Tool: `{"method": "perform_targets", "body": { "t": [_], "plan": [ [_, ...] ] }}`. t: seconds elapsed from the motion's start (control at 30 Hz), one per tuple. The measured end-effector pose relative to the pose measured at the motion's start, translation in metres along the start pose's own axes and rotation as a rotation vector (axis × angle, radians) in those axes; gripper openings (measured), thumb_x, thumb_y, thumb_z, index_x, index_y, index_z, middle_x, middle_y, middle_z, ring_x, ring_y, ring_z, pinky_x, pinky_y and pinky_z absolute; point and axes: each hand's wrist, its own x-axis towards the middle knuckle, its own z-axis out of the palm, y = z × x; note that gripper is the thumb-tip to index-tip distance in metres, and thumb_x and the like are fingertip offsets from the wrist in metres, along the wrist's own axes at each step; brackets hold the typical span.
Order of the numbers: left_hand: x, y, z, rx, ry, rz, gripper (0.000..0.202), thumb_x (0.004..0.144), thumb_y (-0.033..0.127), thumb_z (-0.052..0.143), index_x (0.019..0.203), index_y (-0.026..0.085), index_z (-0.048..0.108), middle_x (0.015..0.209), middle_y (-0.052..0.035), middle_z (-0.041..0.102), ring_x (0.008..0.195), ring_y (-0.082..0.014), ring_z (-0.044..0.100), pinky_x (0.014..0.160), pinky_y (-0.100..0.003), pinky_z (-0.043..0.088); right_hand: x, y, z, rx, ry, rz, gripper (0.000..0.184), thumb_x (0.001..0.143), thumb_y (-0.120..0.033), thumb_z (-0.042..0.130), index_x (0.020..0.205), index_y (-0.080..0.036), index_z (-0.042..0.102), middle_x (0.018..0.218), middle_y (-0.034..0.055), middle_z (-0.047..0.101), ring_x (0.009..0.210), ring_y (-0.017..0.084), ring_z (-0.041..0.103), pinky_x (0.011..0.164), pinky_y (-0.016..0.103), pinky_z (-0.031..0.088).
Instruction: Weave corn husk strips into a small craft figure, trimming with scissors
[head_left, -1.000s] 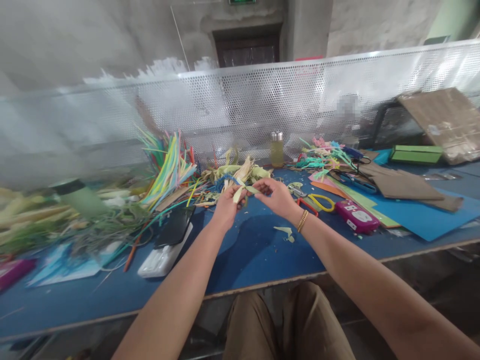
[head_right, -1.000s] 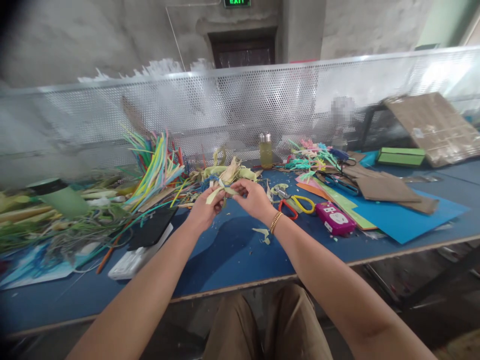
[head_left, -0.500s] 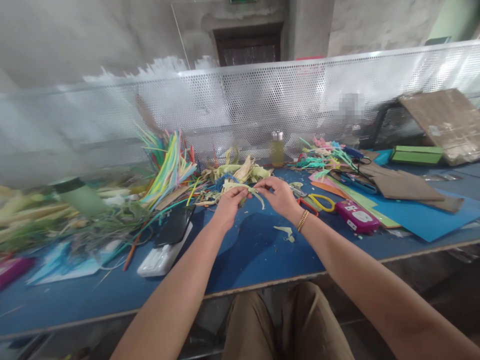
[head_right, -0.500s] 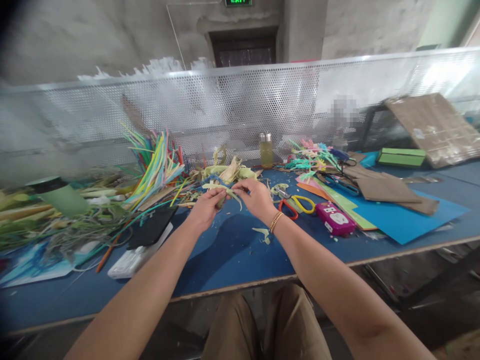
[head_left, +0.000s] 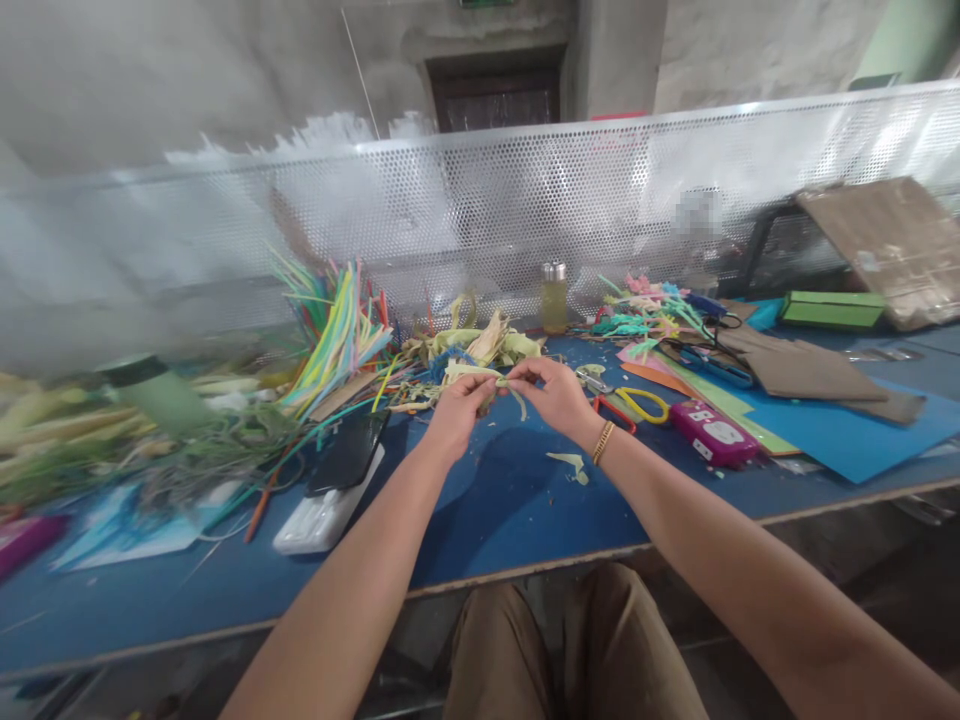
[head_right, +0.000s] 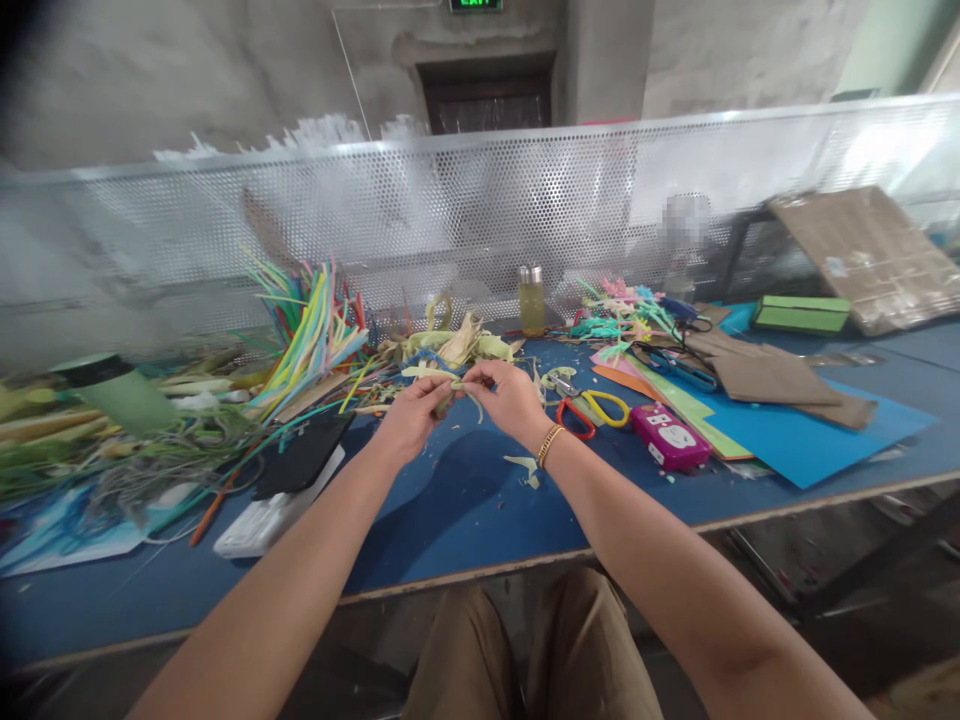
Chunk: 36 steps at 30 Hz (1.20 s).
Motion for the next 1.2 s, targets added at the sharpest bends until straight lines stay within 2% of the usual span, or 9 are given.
{"method": "perform_targets", "body": {
  "t": [0.17, 0.27, 0.43, 0.6, 0.67, 0.8, 1.0, 1.1, 1.2],
  "plan": [
    [-0.0027, 0.0035, 0.0024, -0.082, -0.020, -0.035, 0.029, 0.059, 0.032, 0.084, 0.082, 0.019, 0.071, 0.075, -0.0003, 0.067, 0.069, -0.0126, 0.056, 0.062, -0.024, 0.037, 0.0007, 0.0028, 0.0023, 0.067, 0.018, 0.028, 0.008, 0.085, -0.028, 0.064, 0.082, -0.022, 0.067, 0.081, 0.0026, 0.071, 0.075, 0.016, 0.063, 0.073, 0.029, 0.047],
    [-0.0030, 0.0019, 0.0029, -0.036, -0.037, -0.017, 0.033, 0.056, 0.029, 0.087, 0.084, 0.019, 0.072, 0.075, 0.0023, 0.064, 0.063, -0.0096, 0.051, 0.061, -0.024, 0.036, 0.0009, 0.0035, 0.0036, 0.079, 0.034, 0.049, 0.007, 0.083, -0.028, 0.067, 0.081, -0.021, 0.066, 0.079, 0.0025, 0.070, 0.074, 0.016, 0.062, 0.071, 0.029, 0.047],
    [-0.0015, -0.0012, 0.0019, -0.009, -0.005, 0.008, 0.028, 0.061, 0.035, 0.085, 0.075, 0.018, 0.068, 0.062, 0.0049, 0.053, 0.054, -0.0074, 0.041, 0.054, -0.024, 0.030, -0.0004, 0.0010, 0.0052, 0.064, 0.008, 0.033, 0.006, 0.083, -0.026, 0.065, 0.083, -0.020, 0.067, 0.079, 0.0028, 0.070, 0.072, 0.015, 0.061, 0.071, 0.029, 0.047],
    [-0.0040, 0.0012, 0.0028, -0.094, -0.036, -0.077, 0.037, 0.058, 0.039, 0.089, 0.078, 0.018, 0.065, 0.073, 0.0017, 0.062, 0.067, -0.0109, 0.057, 0.066, -0.025, 0.045, -0.0011, -0.0010, 0.0055, 0.092, 0.003, 0.007, 0.006, 0.083, -0.024, 0.065, 0.087, -0.019, 0.066, 0.081, 0.0031, 0.070, 0.073, 0.015, 0.063, 0.070, 0.028, 0.049],
    [-0.0050, 0.0015, 0.0036, -0.097, -0.045, -0.099, 0.039, 0.059, 0.040, 0.089, 0.079, 0.017, 0.065, 0.072, 0.0016, 0.062, 0.067, -0.0108, 0.058, 0.068, -0.025, 0.047, -0.0009, -0.0001, 0.0055, 0.086, 0.018, -0.007, 0.005, 0.083, -0.024, 0.065, 0.085, -0.019, 0.066, 0.079, 0.0025, 0.070, 0.071, 0.014, 0.062, 0.068, 0.027, 0.049],
    [-0.0052, 0.0010, 0.0044, -0.121, -0.041, -0.082, 0.037, 0.060, 0.038, 0.089, 0.078, 0.016, 0.065, 0.063, 0.0042, 0.056, 0.057, -0.0077, 0.052, 0.059, -0.021, 0.045, -0.0007, 0.0031, 0.0058, 0.040, 0.030, -0.027, 0.005, 0.083, -0.022, 0.065, 0.084, -0.020, 0.068, 0.080, 0.0027, 0.072, 0.073, 0.015, 0.063, 0.069, 0.028, 0.048],
    [-0.0049, 0.0031, 0.0038, -0.223, -0.058, -0.120, 0.035, 0.057, 0.031, 0.090, 0.078, 0.015, 0.067, 0.066, 0.0025, 0.059, 0.059, -0.0087, 0.055, 0.058, -0.022, 0.045, -0.0010, 0.0038, 0.0051, -0.011, 0.058, -0.024, 0.008, 0.083, -0.020, 0.065, 0.086, -0.020, 0.072, 0.082, 0.0027, 0.074, 0.074, 0.015, 0.063, 0.069, 0.028, 0.048],
    [-0.0051, 0.0033, 0.0050, -0.209, -0.047, -0.113, 0.034, 0.058, 0.028, 0.090, 0.080, 0.015, 0.068, 0.067, 0.0016, 0.061, 0.059, -0.0080, 0.054, 0.057, -0.021, 0.043, -0.0014, 0.0019, 0.0044, -0.040, 0.062, -0.022, 0.009, 0.083, -0.020, 0.065, 0.086, -0.021, 0.074, 0.084, 0.0032, 0.074, 0.073, 0.015, 0.062, 0.068, 0.027, 0.047],
    [-0.0051, 0.0024, 0.0062, -0.173, -0.020, -0.099, 0.041, 0.051, 0.022, 0.092, 0.086, 0.015, 0.070, 0.070, 0.0021, 0.062, 0.058, -0.0068, 0.053, 0.055, -0.019, 0.039, -0.0017, -0.0001, 0.0043, -0.052, 0.046, -0.023, 0.010, 0.083, -0.019, 0.065, 0.087, -0.020, 0.074, 0.084, 0.0036, 0.074, 0.072, 0.014, 0.061, 0.067, 0.027, 0.047]
  ]
}}
